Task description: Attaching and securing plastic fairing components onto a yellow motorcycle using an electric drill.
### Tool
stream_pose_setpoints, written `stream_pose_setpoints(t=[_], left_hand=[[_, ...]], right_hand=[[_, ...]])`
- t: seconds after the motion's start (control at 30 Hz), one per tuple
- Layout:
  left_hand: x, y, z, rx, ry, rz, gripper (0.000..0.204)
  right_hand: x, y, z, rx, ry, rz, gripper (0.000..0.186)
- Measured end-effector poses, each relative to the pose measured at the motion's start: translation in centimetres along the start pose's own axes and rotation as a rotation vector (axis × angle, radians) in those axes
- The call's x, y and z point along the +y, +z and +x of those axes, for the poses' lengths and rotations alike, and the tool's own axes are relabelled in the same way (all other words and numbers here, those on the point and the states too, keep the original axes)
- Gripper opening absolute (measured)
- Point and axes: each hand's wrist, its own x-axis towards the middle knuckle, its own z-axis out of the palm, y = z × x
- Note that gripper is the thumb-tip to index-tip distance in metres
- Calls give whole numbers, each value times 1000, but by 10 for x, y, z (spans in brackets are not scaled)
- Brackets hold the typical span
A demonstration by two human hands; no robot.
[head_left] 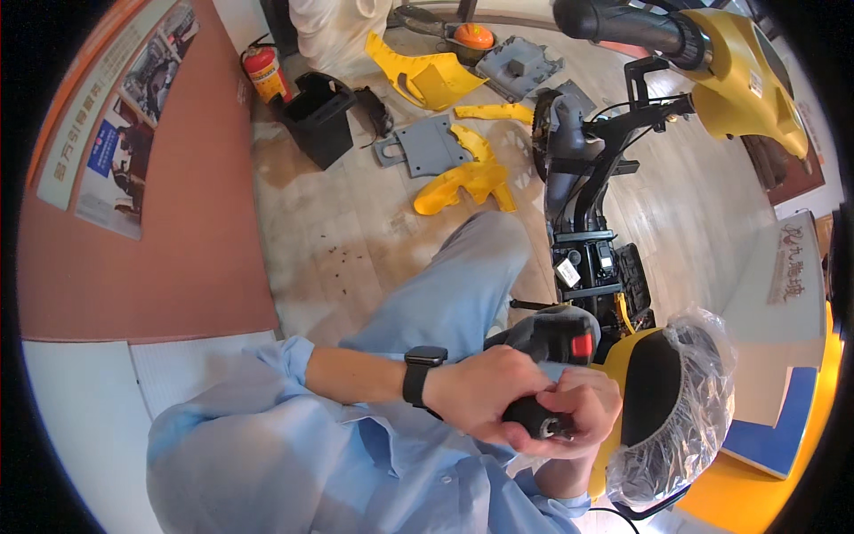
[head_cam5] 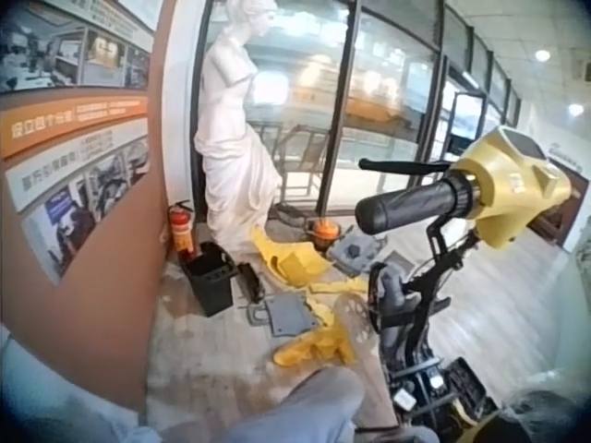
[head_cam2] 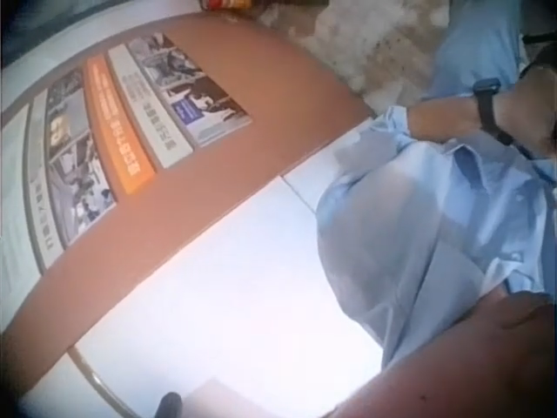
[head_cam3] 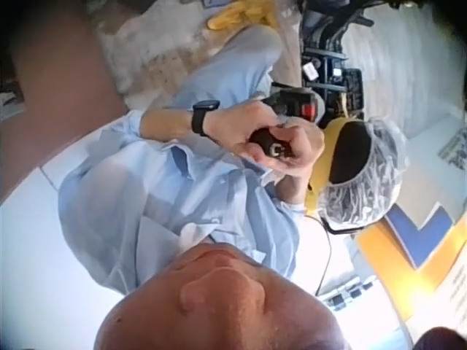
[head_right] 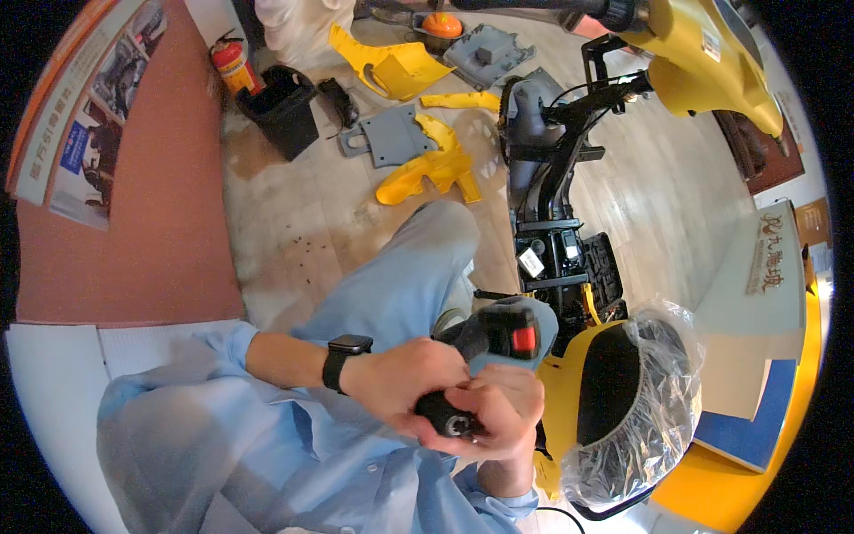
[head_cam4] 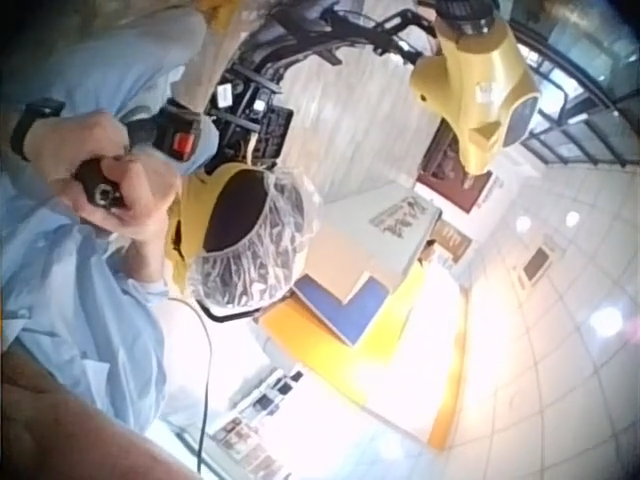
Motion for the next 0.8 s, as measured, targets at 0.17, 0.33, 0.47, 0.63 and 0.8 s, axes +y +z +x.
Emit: stream_pose_setpoints(t=[0.17, 0.33, 0.47, 0.63, 0.8], left_hand=[[10, -1, -1, -81, -157, -299, 37], [23, -17, 4, -100, -233, -448, 19], [26, -17, 6, -39, -302, -373, 19], [20, -8, 7, 72, -324, -124, 25], [18, -10, 7, 65, -353, -165, 24]], right_hand=[[0, -16, 5, -182, 61, 35, 39], [25, -37, -3, 203, 389, -38, 39], [23, -32, -12, 187, 273, 320, 36], [-2, -28, -6, 166, 297, 257, 26], [-9, -32, 11, 454, 274, 382, 21]])
